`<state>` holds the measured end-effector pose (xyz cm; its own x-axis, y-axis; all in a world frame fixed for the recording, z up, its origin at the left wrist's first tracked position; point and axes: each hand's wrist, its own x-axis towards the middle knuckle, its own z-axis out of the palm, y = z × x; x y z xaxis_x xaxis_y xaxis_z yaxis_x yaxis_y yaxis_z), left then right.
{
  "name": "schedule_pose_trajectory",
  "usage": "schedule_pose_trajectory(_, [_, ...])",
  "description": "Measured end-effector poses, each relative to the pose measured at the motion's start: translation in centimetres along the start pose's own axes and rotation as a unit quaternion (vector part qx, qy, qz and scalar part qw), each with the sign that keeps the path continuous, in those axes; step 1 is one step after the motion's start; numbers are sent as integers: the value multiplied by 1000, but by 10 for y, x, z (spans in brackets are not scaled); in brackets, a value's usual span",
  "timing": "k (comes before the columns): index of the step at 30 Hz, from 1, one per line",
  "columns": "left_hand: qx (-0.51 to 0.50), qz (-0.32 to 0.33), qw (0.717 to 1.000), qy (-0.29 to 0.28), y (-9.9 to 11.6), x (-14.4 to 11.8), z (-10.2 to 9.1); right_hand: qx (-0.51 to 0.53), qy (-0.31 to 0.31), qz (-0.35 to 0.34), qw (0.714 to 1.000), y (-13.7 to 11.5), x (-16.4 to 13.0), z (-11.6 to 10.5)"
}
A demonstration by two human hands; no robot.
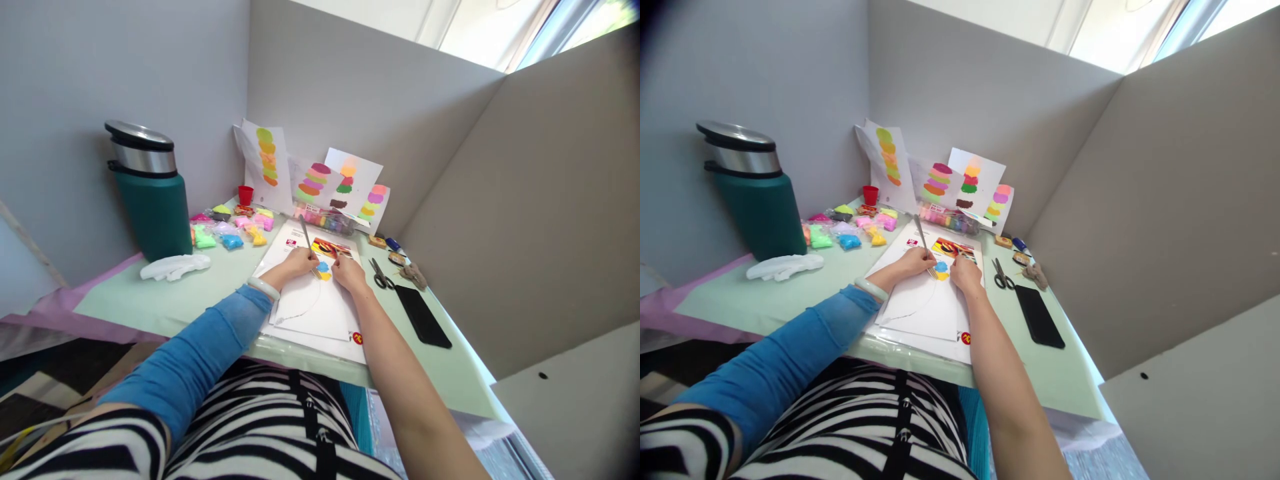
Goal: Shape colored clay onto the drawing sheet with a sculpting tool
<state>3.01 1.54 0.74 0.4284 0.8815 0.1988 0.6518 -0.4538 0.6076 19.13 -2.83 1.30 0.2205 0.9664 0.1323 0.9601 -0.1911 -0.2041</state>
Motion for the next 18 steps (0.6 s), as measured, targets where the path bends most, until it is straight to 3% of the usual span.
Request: schedule_pose_trajectory(18, [-9, -18, 1000, 15, 2, -1, 0, -4, 0, -3, 1000, 2, 1, 2])
